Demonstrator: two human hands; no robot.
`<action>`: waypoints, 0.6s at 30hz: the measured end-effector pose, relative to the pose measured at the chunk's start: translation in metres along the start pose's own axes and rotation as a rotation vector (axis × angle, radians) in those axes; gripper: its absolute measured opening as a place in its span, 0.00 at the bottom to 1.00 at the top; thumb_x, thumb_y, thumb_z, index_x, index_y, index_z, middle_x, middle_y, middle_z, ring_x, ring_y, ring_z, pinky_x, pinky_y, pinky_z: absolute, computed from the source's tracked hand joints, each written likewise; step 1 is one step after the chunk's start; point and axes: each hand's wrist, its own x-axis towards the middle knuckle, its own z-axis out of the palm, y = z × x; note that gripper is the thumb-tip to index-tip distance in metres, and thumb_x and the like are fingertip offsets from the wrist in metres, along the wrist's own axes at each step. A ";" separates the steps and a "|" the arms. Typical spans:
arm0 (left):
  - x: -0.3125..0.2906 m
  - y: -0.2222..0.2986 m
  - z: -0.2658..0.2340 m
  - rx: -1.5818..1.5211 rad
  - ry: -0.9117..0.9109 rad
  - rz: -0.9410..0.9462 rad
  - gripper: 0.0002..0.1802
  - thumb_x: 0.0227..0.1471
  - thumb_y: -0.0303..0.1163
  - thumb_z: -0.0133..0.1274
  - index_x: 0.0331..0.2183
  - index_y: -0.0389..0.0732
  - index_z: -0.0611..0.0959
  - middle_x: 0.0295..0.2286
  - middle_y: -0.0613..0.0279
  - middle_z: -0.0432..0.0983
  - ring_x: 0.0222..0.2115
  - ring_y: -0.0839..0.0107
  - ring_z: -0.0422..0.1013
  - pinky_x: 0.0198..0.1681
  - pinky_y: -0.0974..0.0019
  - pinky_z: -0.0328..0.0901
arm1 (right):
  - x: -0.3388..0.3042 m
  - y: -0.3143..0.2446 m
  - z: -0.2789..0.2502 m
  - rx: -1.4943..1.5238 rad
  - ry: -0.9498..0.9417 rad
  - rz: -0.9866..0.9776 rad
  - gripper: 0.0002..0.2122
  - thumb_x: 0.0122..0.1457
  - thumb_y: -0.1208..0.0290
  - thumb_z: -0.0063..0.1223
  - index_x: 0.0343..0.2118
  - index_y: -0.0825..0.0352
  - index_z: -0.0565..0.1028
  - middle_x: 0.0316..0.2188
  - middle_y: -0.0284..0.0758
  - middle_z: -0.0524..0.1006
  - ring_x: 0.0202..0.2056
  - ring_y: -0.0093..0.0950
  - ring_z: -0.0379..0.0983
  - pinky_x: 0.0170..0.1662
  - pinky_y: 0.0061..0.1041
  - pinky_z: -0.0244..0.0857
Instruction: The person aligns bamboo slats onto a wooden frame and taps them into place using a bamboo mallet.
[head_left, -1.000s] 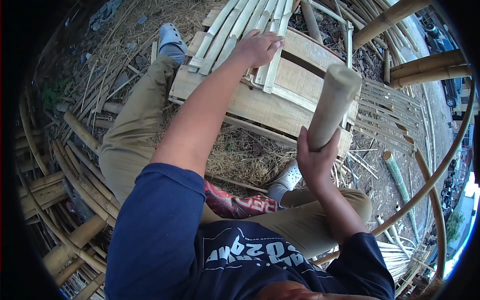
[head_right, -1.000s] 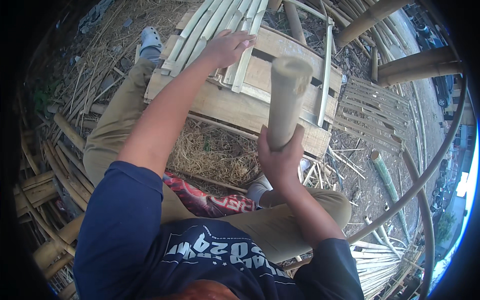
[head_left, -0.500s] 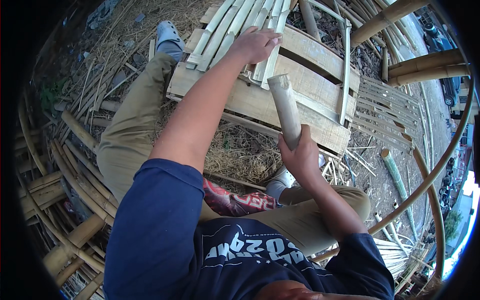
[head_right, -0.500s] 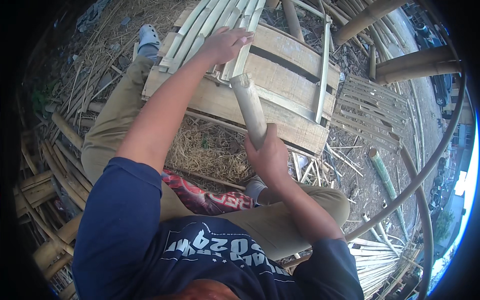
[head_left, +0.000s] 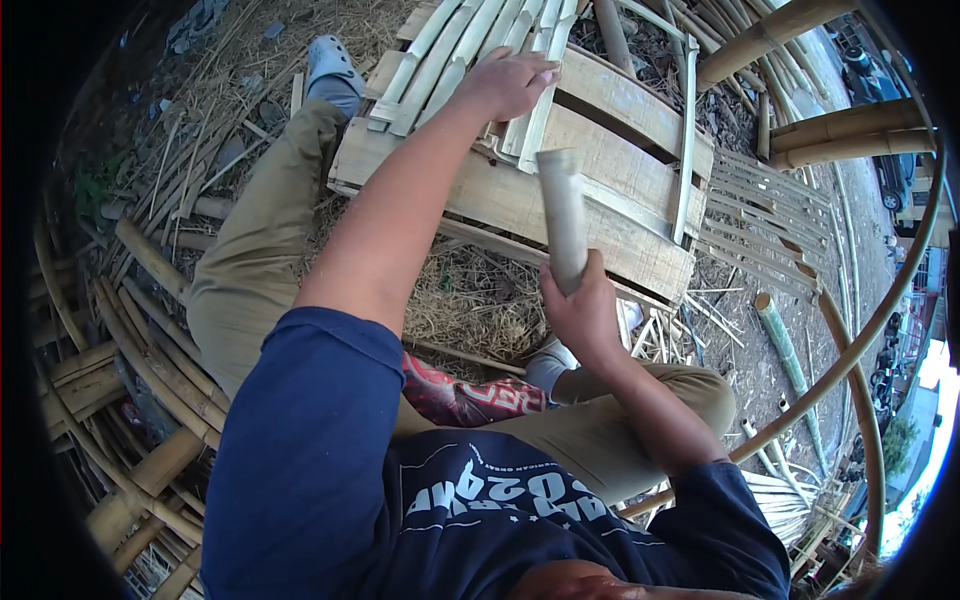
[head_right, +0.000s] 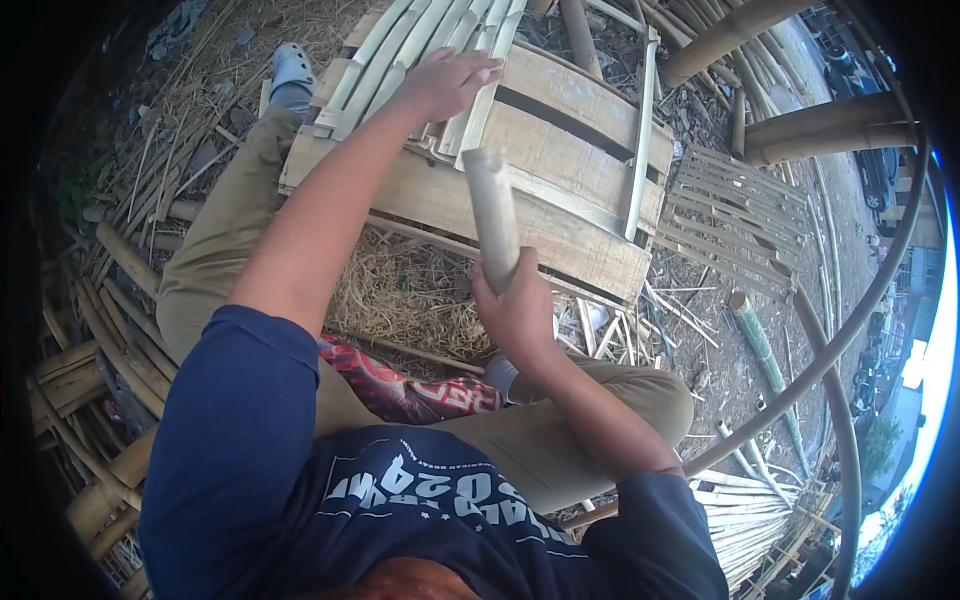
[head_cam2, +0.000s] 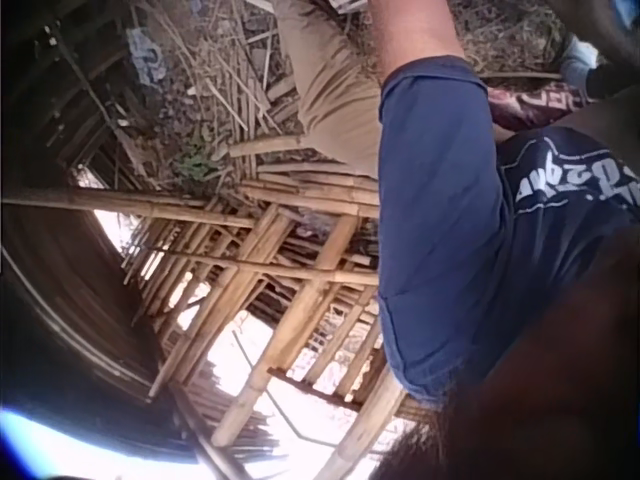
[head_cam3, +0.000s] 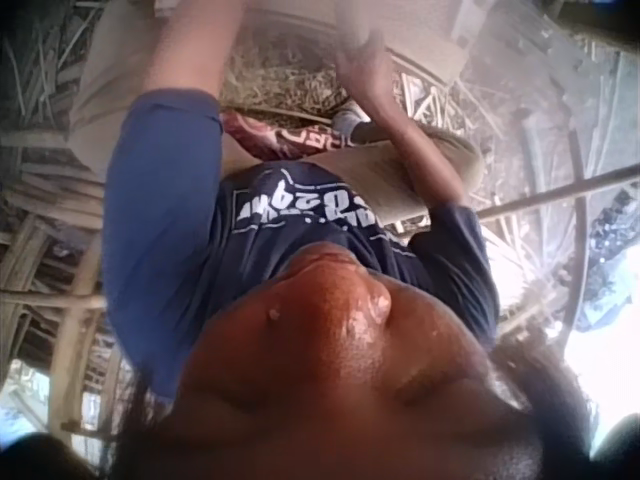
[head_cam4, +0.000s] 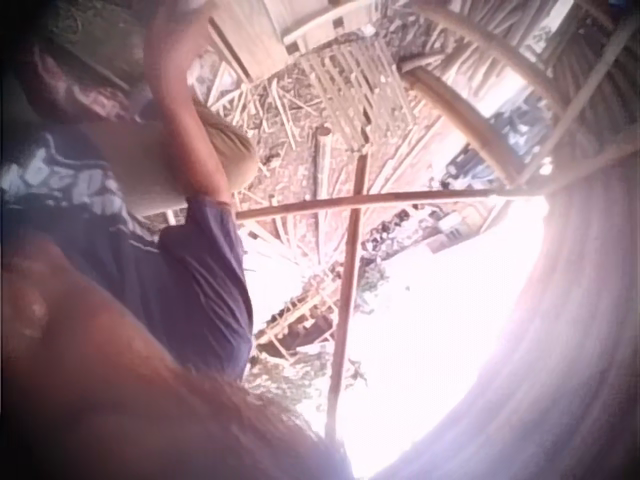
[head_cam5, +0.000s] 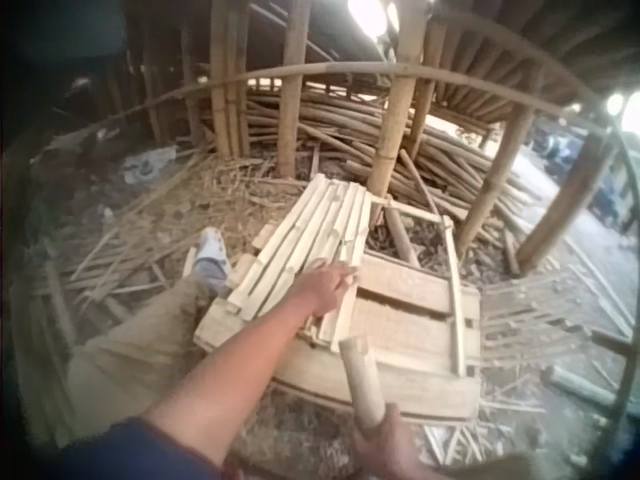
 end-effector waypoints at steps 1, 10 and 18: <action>0.000 -0.002 0.001 0.004 0.029 0.036 0.27 0.71 0.49 0.34 0.63 0.54 0.76 0.65 0.64 0.67 0.66 0.67 0.62 0.74 0.57 0.44 | -0.002 0.003 0.004 -0.058 -0.076 0.022 0.22 0.62 0.60 0.63 0.40 0.76 0.69 0.26 0.59 0.79 0.30 0.59 0.79 0.33 0.50 0.71; 0.010 -0.008 0.016 -0.016 0.035 0.115 0.27 0.72 0.49 0.34 0.63 0.55 0.77 0.65 0.68 0.68 0.67 0.68 0.60 0.74 0.57 0.44 | -0.016 -0.012 0.057 0.099 0.157 0.143 0.21 0.62 0.60 0.63 0.40 0.75 0.68 0.28 0.57 0.79 0.29 0.54 0.80 0.36 0.47 0.72; 0.011 -0.003 0.018 -0.116 -0.054 0.029 0.32 0.72 0.52 0.25 0.62 0.54 0.77 0.65 0.69 0.66 0.68 0.71 0.57 0.74 0.57 0.42 | -0.003 -0.057 0.066 -0.011 0.111 0.256 0.22 0.62 0.59 0.63 0.42 0.76 0.69 0.29 0.56 0.80 0.32 0.54 0.81 0.39 0.45 0.75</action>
